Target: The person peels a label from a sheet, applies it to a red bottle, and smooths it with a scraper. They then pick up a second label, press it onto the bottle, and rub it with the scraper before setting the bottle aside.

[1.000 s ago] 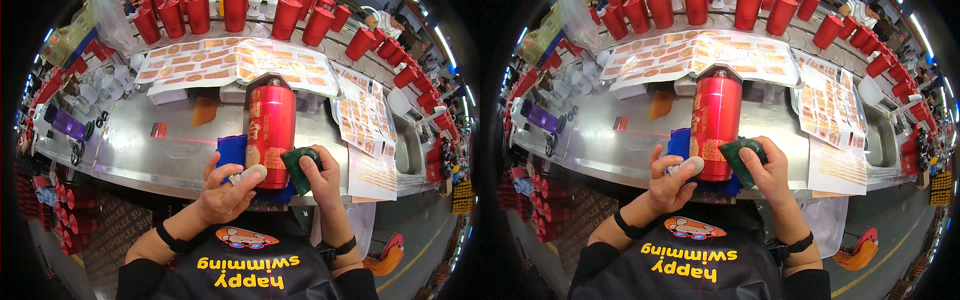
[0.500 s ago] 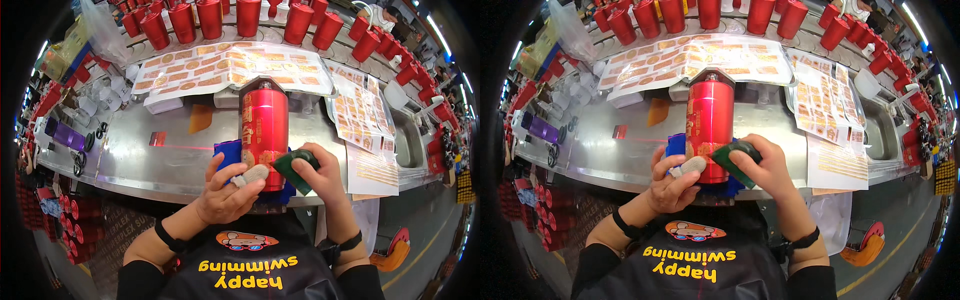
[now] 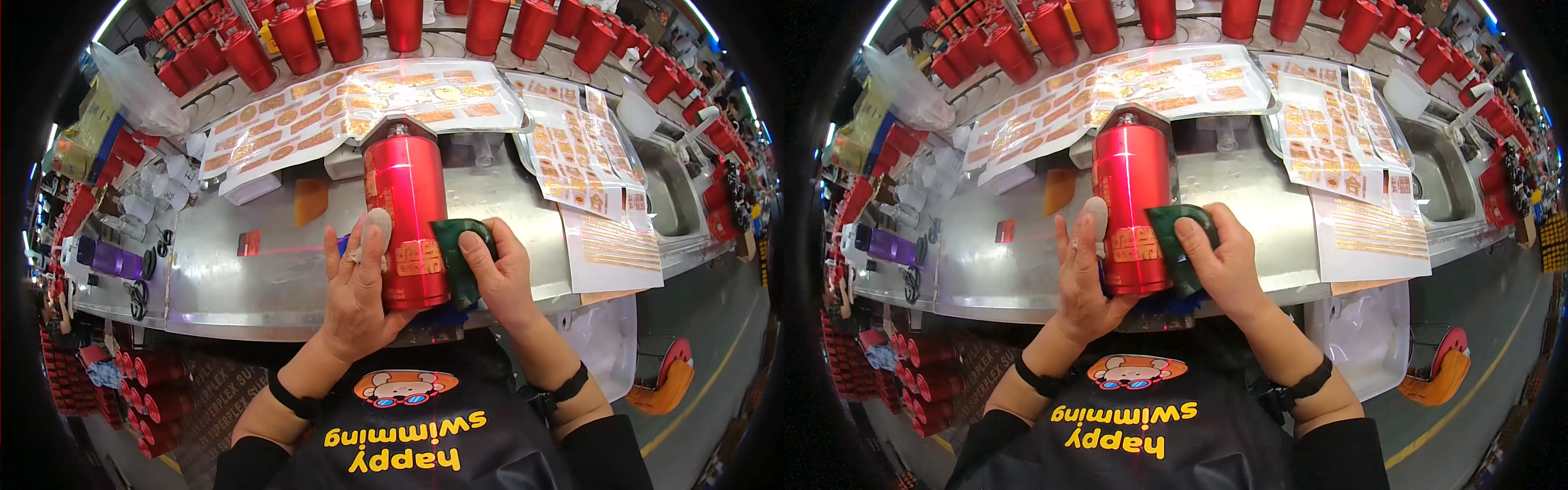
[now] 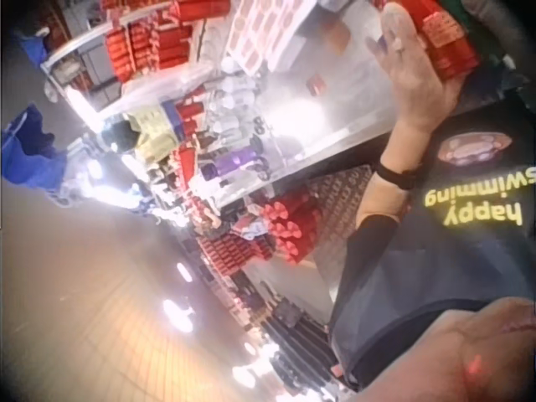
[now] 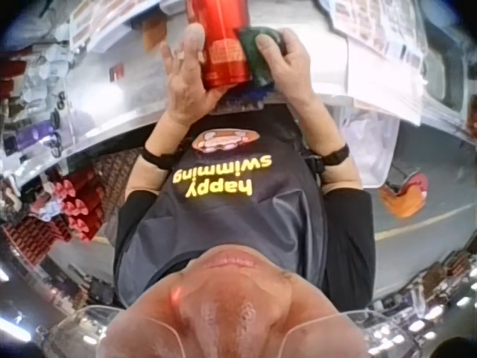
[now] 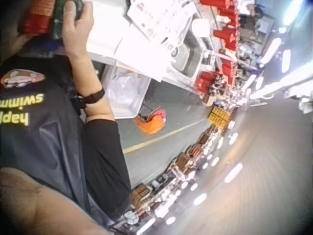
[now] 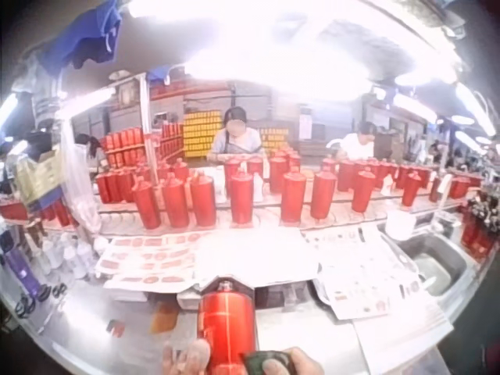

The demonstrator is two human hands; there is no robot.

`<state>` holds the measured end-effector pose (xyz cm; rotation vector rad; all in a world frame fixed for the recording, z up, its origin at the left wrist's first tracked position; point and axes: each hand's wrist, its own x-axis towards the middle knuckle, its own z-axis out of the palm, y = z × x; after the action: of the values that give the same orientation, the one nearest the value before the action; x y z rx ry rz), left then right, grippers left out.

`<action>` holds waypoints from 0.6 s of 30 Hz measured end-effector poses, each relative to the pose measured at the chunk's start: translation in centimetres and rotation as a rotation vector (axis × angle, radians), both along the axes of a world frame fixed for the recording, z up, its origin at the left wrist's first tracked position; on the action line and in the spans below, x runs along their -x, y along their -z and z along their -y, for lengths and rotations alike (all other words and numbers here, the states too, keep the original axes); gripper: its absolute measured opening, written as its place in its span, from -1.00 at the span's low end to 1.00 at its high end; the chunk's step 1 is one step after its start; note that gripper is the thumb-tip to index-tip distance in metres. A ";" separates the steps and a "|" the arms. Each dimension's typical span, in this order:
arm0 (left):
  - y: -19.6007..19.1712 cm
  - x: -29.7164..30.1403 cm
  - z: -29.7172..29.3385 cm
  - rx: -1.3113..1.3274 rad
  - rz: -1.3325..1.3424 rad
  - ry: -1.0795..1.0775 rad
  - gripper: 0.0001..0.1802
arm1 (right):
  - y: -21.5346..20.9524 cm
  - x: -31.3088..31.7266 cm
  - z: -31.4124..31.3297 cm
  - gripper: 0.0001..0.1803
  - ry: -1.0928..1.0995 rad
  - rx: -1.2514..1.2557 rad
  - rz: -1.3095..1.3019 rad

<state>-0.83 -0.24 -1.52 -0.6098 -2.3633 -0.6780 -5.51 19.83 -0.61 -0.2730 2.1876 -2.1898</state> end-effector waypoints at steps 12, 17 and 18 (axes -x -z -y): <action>-0.1 -0.7 1.0 -0.059 0.134 -0.099 0.17 | -6.0 -0.3 -0.6 -0.61 -0.592 -0.363 -0.714; 0.8 -0.5 0.7 -0.130 0.090 -0.095 0.15 | -4.1 -0.5 0.0 -0.58 -0.178 -0.594 -0.932; 1.2 -0.6 0.8 -0.102 0.194 -0.124 0.15 | -5.1 -0.8 0.1 -0.58 -0.394 -0.510 -0.841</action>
<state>-0.25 -1.04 -2.75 -0.3640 -2.5019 -0.8277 -4.73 19.78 4.47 -1.6506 2.6086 -1.3517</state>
